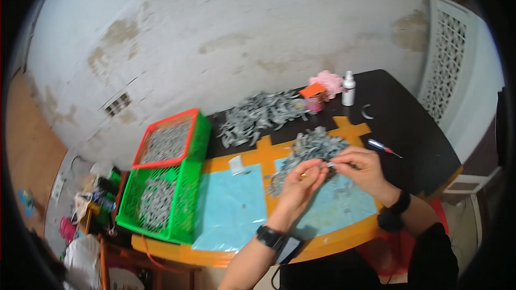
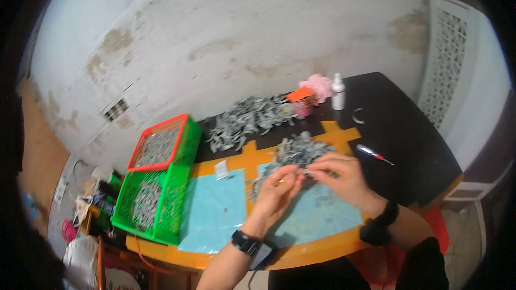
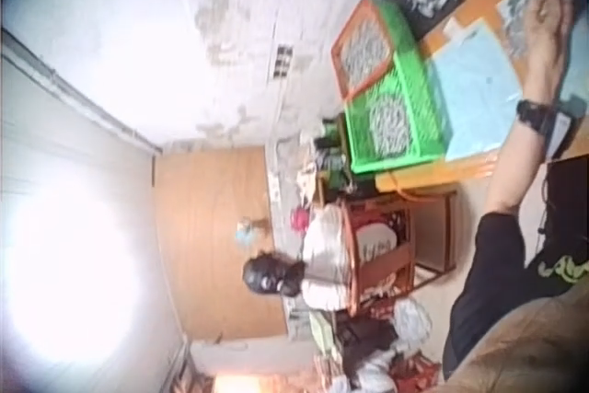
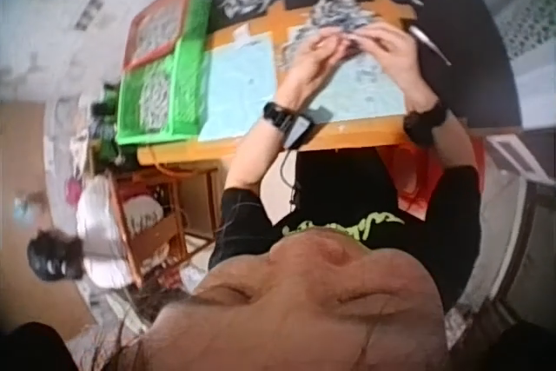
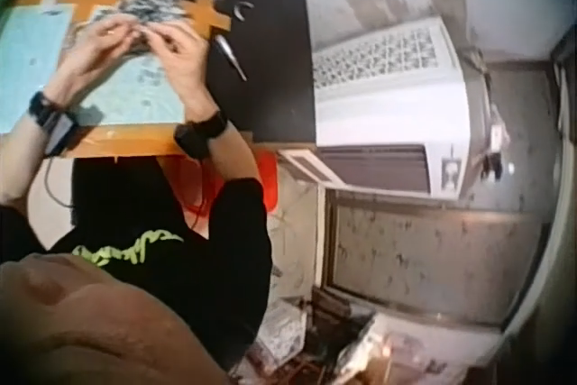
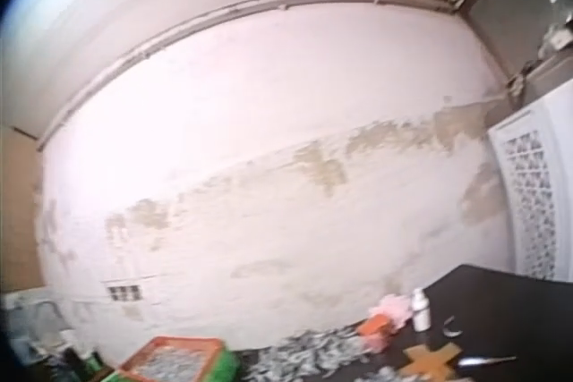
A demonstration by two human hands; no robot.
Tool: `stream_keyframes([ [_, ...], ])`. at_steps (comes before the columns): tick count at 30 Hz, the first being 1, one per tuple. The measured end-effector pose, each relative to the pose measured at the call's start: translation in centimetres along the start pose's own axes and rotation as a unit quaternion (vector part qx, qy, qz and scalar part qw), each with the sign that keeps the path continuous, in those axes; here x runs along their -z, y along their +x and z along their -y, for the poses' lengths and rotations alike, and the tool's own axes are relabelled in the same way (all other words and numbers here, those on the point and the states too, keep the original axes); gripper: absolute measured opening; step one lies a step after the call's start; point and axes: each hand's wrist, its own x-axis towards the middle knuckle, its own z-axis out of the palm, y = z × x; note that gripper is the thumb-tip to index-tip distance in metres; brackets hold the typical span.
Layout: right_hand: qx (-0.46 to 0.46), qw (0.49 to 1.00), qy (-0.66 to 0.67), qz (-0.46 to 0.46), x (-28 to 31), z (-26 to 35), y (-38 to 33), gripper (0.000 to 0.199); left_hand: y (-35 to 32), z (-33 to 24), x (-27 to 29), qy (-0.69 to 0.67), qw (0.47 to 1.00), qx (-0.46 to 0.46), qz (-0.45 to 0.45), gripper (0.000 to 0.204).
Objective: The recorder is manually assembling small grey fabric components, likely as part of a shoe manufacturing process.
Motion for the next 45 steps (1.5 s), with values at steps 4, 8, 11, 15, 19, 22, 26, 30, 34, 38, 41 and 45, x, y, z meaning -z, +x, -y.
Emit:
stream_keyframes([
  [4, 0.024, 0.999, -0.026, -0.005, 0.9, 0.8, -0.3, 0.015, 0.4, 0.6, -0.8, -0.013, 1.000, -0.012, 0.008, 0.022],
  [8, 0.028, 1.000, -0.011, -0.004, 1.2, 1.2, -0.6, 0.015, 0.3, 1.1, -1.1, -0.011, 1.000, -0.005, -0.002, 0.021],
  [11, 0.038, 0.999, -0.004, 0.000, 1.1, 1.4, -0.4, 0.015, 0.2, 1.1, -0.8, -0.013, 1.000, -0.011, 0.019, 0.021],
  [15, 0.041, 0.999, 0.001, 0.022, 1.0, 1.6, -0.4, 0.014, 0.1, 1.3, -0.7, -0.007, 0.999, -0.022, 0.034, 0.021],
  [19, 0.036, 0.999, -0.004, 0.026, 0.9, 1.7, -0.3, 0.015, 0.1, 1.1, -0.8, 0.017, 0.999, -0.026, 0.041, 0.022],
  [22, 0.048, 0.998, -0.010, 0.027, 1.0, 1.7, -0.3, 0.012, 0.0, 1.1, -1.1, 0.042, 0.998, -0.032, 0.020, 0.023],
  [26, 0.065, 0.997, -0.031, 0.022, 1.0, 1.7, -0.3, 0.011, -0.1, 1.0, -1.4, 0.059, 0.997, -0.044, 0.011, 0.024],
  [30, 0.073, 0.996, -0.047, 0.022, 1.0, 1.7, -0.3, 0.012, -0.1, 1.0, -1.6, 0.131, 0.988, -0.082, 0.008, 0.024],
  [34, 0.085, 0.994, -0.060, 0.018, 1.1, 1.7, -0.3, 0.013, -0.4, 0.9, -2.2, 0.183, 0.976, -0.114, -0.011, 0.026],
  [38, 0.085, 0.994, -0.064, 0.027, 1.0, 2.0, -0.2, 0.013, -0.4, 0.9, -2.2, 0.189, 0.972, -0.140, -0.006, 0.025],
  [41, 0.081, 0.995, -0.059, 0.022, 1.0, 1.9, -0.3, 0.013, -0.4, 0.9, -2.2, 0.200, 0.968, -0.152, -0.002, 0.025],
  [45, 0.066, 0.997, -0.011, 0.034, 1.2, 1.4, 0.0, 0.012, -0.4, 1.0, -1.9, 0.237, 0.957, -0.168, 0.014, 0.025],
])
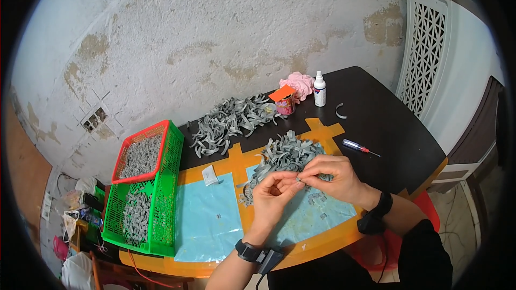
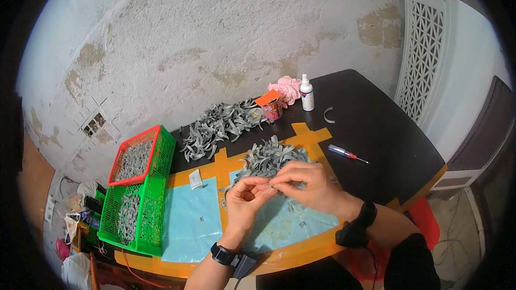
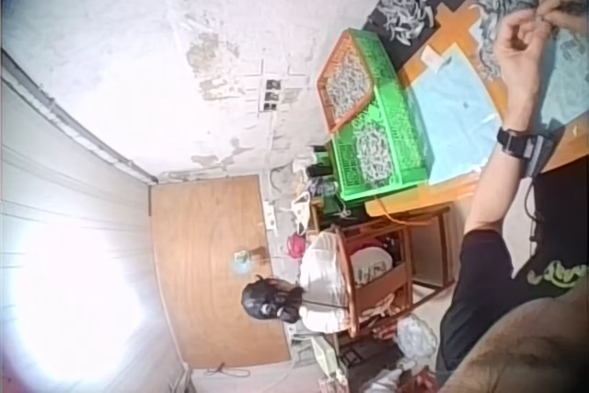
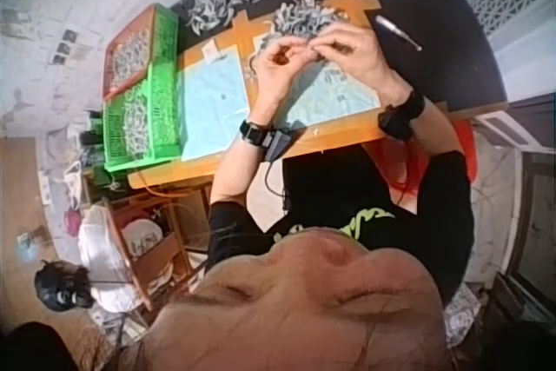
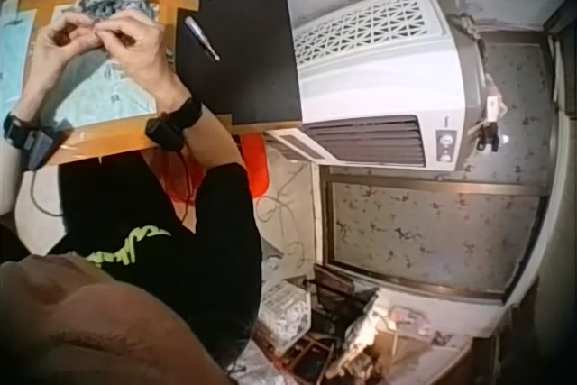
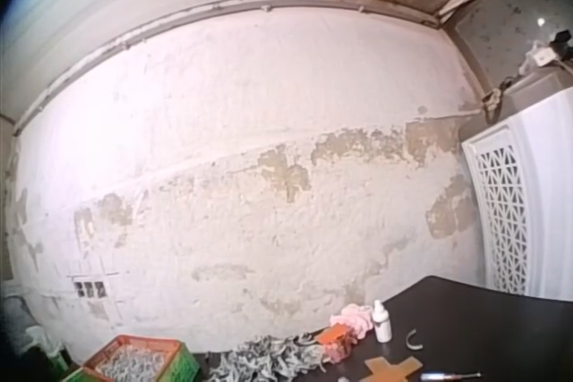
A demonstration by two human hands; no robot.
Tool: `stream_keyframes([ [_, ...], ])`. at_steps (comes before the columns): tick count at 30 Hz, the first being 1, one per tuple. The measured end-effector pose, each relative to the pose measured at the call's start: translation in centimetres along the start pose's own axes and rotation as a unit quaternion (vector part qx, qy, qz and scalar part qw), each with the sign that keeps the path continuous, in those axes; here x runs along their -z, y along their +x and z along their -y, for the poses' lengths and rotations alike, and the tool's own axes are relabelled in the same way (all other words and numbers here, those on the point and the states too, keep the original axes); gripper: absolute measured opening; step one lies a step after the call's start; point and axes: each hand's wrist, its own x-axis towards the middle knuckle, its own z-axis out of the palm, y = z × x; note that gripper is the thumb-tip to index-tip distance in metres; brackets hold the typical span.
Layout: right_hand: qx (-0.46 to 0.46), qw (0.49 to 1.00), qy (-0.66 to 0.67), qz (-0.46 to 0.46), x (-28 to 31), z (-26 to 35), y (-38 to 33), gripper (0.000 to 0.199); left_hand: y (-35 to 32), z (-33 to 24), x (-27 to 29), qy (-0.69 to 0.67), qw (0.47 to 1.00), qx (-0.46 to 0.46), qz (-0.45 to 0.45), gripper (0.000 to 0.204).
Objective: The recorder is manually assembling small grey fabric components, likely as part of a shoe manufacturing process.
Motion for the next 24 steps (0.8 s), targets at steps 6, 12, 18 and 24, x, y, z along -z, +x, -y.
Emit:
stream_keyframes([
  [6, -0.042, 0.999, 0.022, 0.009, 0.1, 0.2, -0.1, 0.011, 0.0, -0.2, -0.3, 0.025, 0.999, -0.035, -0.008, 0.024],
  [12, -0.157, 0.976, 0.147, 0.044, 0.6, -0.6, -0.2, 0.016, 0.1, -0.3, -0.1, 0.050, 0.998, -0.026, 0.013, 0.022],
  [18, -0.297, 0.916, 0.234, 0.137, 2.0, -1.6, 0.6, 0.020, -0.1, -1.5, -0.3, 0.185, 0.980, -0.059, 0.049, 0.020],
  [24, -0.327, 0.890, 0.288, 0.135, 2.0, -2.1, 0.1, 0.014, 0.0, -1.6, -0.7, 0.305, 0.943, -0.128, 0.039, 0.022],
])
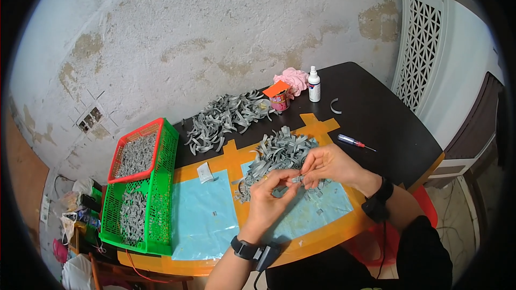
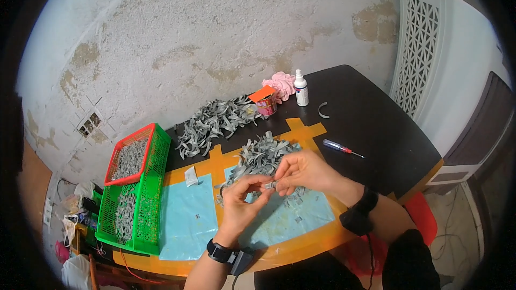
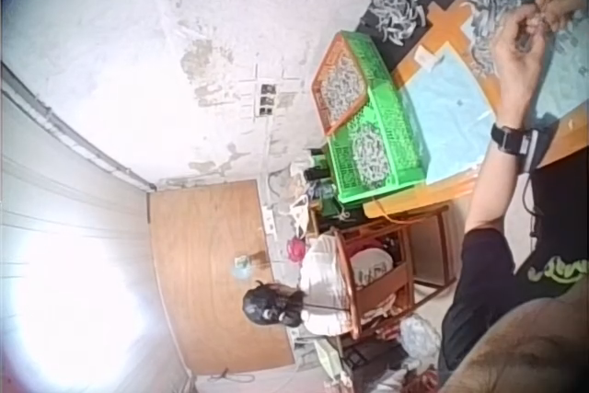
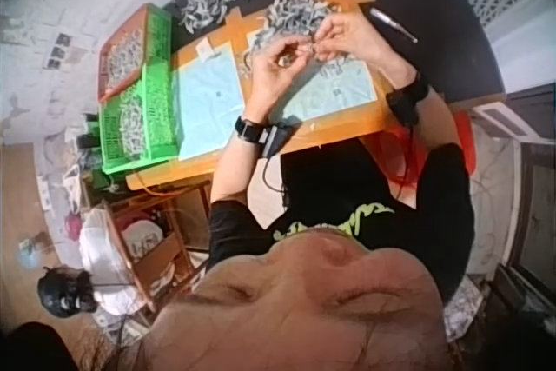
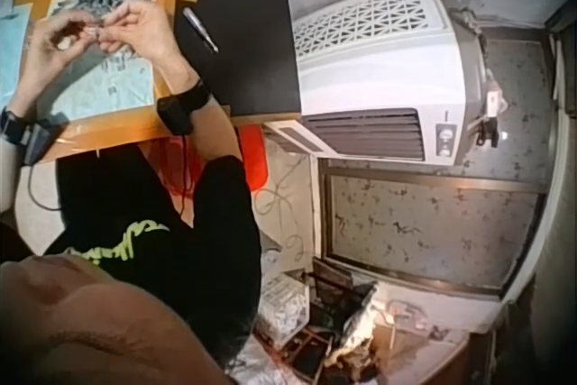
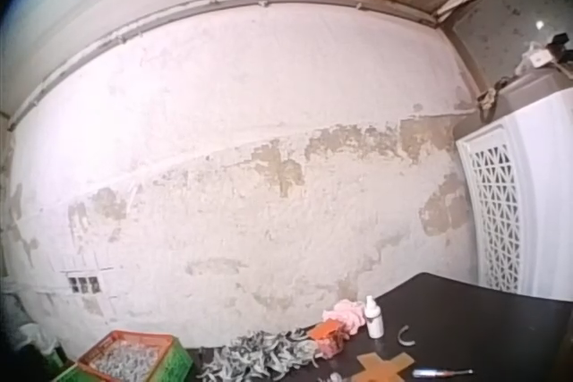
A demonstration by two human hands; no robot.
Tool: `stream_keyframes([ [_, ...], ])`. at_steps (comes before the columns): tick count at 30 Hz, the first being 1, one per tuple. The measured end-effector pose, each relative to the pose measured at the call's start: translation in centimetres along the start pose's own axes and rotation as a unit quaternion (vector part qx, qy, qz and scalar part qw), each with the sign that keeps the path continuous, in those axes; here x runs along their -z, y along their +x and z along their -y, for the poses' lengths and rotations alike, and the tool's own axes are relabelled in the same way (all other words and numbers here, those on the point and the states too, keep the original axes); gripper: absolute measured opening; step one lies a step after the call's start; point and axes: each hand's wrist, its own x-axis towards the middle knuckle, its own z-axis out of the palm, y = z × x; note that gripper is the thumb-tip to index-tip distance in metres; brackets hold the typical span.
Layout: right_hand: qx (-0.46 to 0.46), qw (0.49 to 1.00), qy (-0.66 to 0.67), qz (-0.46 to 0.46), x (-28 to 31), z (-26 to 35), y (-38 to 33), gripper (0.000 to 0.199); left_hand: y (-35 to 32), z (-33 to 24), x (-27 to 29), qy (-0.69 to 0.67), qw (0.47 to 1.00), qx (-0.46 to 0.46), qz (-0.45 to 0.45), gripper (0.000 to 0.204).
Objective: The recorder is manually assembling small grey fabric components, likely as part of a shoe manufacturing process.
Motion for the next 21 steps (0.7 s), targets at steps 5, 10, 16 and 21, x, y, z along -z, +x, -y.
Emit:
stream_keyframes([
  [5, -0.014, 1.000, 0.004, -0.012, -0.5, -0.5, 0.3, 0.013, -0.1, -0.1, 0.2, 0.044, 0.999, -0.025, 0.003, 0.023],
  [10, -0.012, 1.000, 0.009, -0.012, -0.3, -1.5, 0.4, 0.012, 0.0, -0.6, 0.2, 0.072, 0.996, -0.041, 0.024, 0.026],
  [16, -0.050, 0.999, -0.003, -0.010, -0.4, -1.7, 0.5, 0.012, 0.0, -0.8, 0.3, 0.087, 0.995, -0.017, 0.040, 0.027],
  [21, -0.031, 0.999, 0.018, -0.013, 0.1, -2.0, 0.9, 0.013, 0.1, 0.5, 0.0, -0.147, 0.983, 0.111, 0.025, 0.024],
])
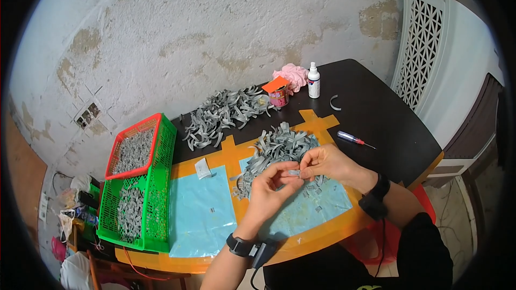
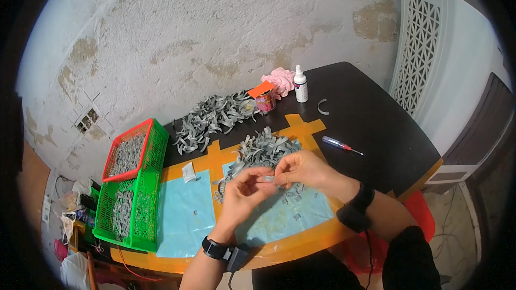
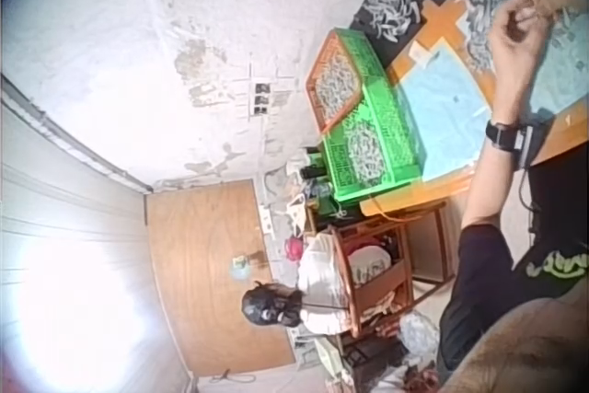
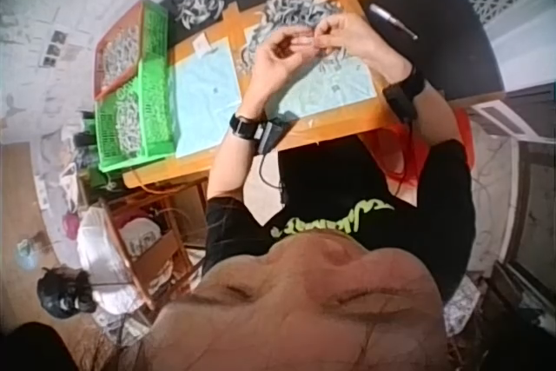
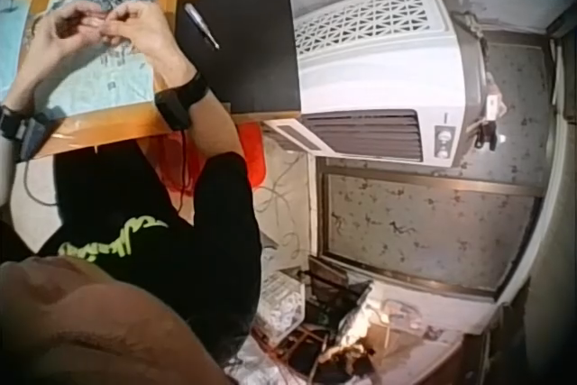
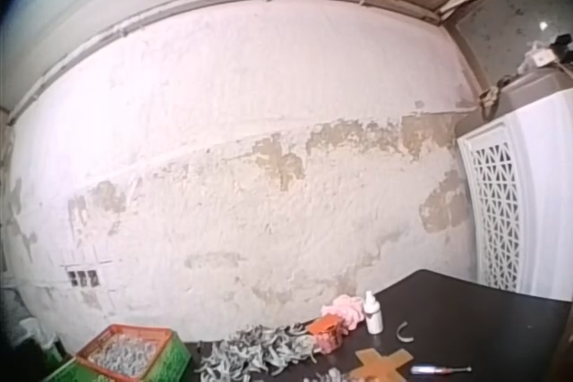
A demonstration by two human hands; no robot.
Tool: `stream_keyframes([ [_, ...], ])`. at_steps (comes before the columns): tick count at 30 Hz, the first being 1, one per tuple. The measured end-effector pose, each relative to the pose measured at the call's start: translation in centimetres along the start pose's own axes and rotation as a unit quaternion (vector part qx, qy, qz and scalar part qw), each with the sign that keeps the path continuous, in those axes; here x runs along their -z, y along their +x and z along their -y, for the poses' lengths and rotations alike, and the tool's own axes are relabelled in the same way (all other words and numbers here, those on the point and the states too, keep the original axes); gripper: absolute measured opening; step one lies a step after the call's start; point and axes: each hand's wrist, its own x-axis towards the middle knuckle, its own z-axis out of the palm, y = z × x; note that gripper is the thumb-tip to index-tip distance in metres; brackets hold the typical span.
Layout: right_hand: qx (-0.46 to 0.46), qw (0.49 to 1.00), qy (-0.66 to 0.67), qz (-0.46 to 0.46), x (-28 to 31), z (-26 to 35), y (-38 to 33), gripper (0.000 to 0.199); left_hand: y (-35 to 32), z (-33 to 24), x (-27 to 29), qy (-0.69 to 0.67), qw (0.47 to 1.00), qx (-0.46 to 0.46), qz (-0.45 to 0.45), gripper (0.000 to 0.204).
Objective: The recorder is manually assembling small grey fabric components, likely as part of a shoe manufacturing process.
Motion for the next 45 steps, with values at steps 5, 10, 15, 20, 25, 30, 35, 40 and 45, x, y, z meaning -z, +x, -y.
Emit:
stream_keyframes([
  [5, 0.030, 0.999, -0.030, 0.014, 0.1, -0.2, 0.2, 0.011, 0.3, 1.4, 0.8, -0.092, 0.991, 0.093, 0.003, 0.021],
  [10, 0.068, 0.998, -0.001, 0.001, -0.3, -0.1, 0.0, 0.017, 0.3, 1.5, 0.9, -0.151, 0.980, 0.133, -0.004, 0.016],
  [15, 0.111, 0.991, -0.025, 0.064, -0.5, 1.0, -0.5, 0.024, 0.3, 1.0, 1.2, -0.189, 0.969, 0.161, -0.011, 0.016],
  [20, 0.120, 0.986, -0.008, 0.116, -0.6, 2.1, -0.8, 0.024, 0.1, 0.8, 1.5, -0.194, 0.967, 0.164, 0.008, 0.017],
  [25, 0.126, 0.980, -0.040, 0.146, 0.2, 2.3, -0.9, 0.021, 0.1, 0.6, 1.6, -0.214, 0.959, 0.184, 0.035, 0.014],
  [30, 0.151, 0.974, -0.037, 0.167, 0.8, 1.6, -1.0, 0.016, 0.1, 0.7, 1.3, -0.234, 0.951, 0.192, 0.064, 0.013],
  [35, 0.099, 0.978, -0.015, 0.181, 1.1, 2.0, -0.9, 0.012, -0.1, 0.6, 1.2, -0.236, 0.951, 0.190, 0.067, 0.011],
  [40, 0.021, 0.976, -0.040, 0.213, 1.4, 2.4, -1.1, 0.011, -0.1, 0.9, 1.1, -0.221, 0.950, 0.205, 0.075, 0.009],
  [45, -0.029, 0.984, -0.051, 0.166, 1.1, 3.1, -1.6, 0.010, -0.1, 1.3, 0.9, -0.190, 0.959, 0.191, 0.084, 0.011],
])
